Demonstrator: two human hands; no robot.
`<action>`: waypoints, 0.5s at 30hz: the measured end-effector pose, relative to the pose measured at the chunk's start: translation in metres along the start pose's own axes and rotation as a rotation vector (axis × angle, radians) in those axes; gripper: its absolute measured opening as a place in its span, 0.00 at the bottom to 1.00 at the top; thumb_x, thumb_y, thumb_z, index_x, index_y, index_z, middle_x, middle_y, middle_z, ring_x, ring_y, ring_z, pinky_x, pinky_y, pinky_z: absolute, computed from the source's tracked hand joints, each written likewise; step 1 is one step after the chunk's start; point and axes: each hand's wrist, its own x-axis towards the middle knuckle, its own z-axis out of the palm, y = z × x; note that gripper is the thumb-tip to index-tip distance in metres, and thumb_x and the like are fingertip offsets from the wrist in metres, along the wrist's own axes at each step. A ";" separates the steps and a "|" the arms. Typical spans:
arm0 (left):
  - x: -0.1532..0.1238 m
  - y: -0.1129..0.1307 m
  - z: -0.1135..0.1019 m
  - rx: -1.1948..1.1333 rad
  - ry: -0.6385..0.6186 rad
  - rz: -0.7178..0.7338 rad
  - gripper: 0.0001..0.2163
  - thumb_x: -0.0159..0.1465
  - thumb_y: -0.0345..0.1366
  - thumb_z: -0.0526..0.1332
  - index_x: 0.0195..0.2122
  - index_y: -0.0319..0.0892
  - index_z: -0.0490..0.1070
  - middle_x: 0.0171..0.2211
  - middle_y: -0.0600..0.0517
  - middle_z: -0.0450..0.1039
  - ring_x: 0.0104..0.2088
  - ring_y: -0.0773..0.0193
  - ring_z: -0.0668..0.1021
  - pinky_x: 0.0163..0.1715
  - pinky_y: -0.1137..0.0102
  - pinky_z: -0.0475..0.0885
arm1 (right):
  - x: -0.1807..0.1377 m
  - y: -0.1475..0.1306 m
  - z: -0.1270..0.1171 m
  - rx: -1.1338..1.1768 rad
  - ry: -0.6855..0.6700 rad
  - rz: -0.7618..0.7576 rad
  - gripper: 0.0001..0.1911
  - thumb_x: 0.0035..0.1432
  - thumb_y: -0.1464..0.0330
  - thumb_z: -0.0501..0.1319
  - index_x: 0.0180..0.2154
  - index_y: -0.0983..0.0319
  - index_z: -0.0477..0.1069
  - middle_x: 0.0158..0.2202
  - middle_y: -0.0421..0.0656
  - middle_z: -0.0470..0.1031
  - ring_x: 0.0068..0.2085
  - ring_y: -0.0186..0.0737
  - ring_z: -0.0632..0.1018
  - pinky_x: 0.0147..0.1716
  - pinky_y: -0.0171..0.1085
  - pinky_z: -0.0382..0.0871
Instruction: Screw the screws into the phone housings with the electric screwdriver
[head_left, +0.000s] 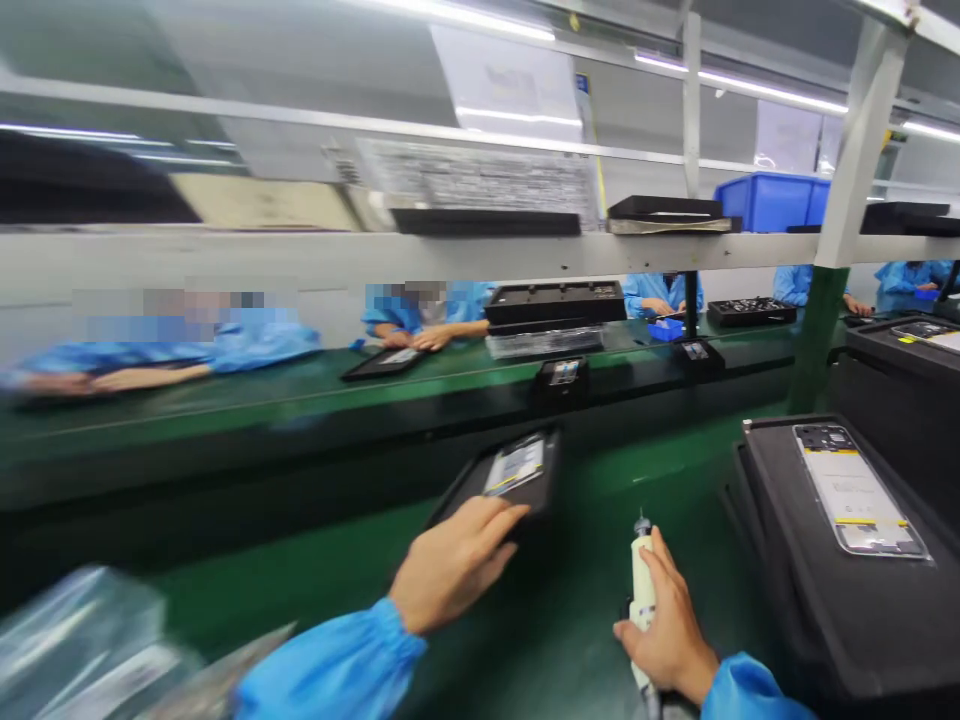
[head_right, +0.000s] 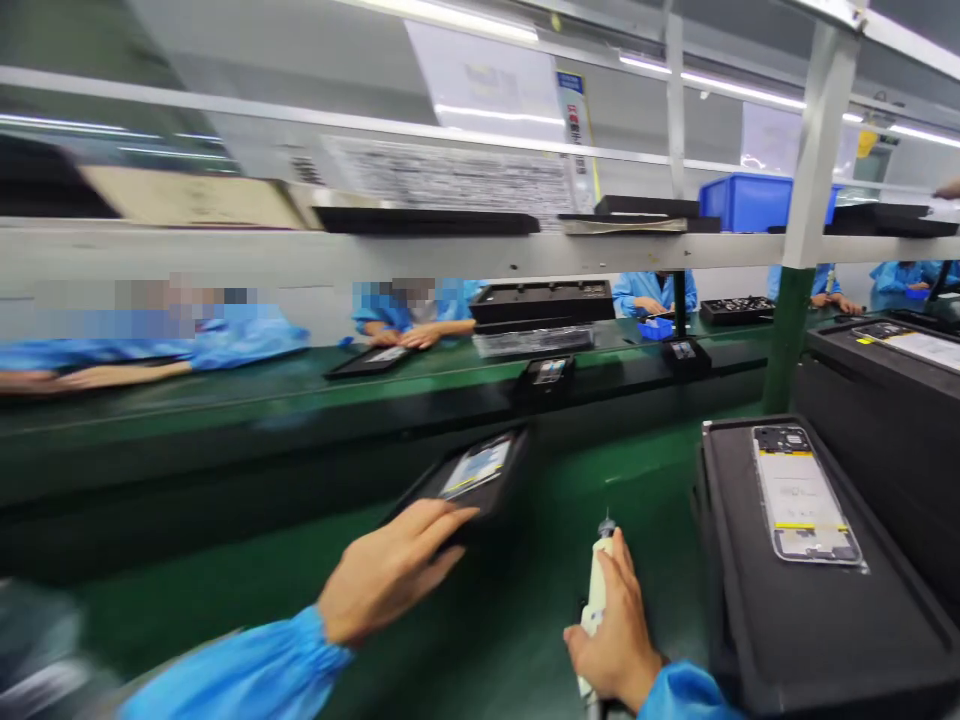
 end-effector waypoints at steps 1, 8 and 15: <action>-0.003 0.020 -0.014 0.002 0.001 0.074 0.13 0.58 0.28 0.52 0.40 0.45 0.73 0.35 0.48 0.75 0.35 0.59 0.75 0.31 0.70 0.71 | -0.001 -0.001 -0.004 0.010 0.025 -0.001 0.38 0.41 0.76 0.63 0.58 0.67 0.63 0.64 0.56 0.54 0.63 0.53 0.60 0.60 0.50 0.57; -0.064 0.135 -0.079 -0.025 -0.105 0.167 0.08 0.66 0.32 0.53 0.37 0.43 0.71 0.25 0.50 0.69 0.26 0.63 0.69 0.20 0.69 0.61 | -0.004 -0.004 -0.039 -0.103 0.072 -0.031 0.27 0.60 0.57 0.56 0.55 0.68 0.65 0.61 0.56 0.61 0.58 0.53 0.67 0.55 0.47 0.65; -0.135 0.211 -0.075 -0.266 -0.425 -0.090 0.06 0.63 0.37 0.60 0.40 0.44 0.70 0.30 0.51 0.72 0.29 0.63 0.72 0.20 0.69 0.64 | 0.003 0.021 -0.062 -0.401 -0.188 -0.431 0.23 0.58 0.75 0.47 0.51 0.66 0.70 0.58 0.50 0.66 0.59 0.46 0.68 0.60 0.47 0.60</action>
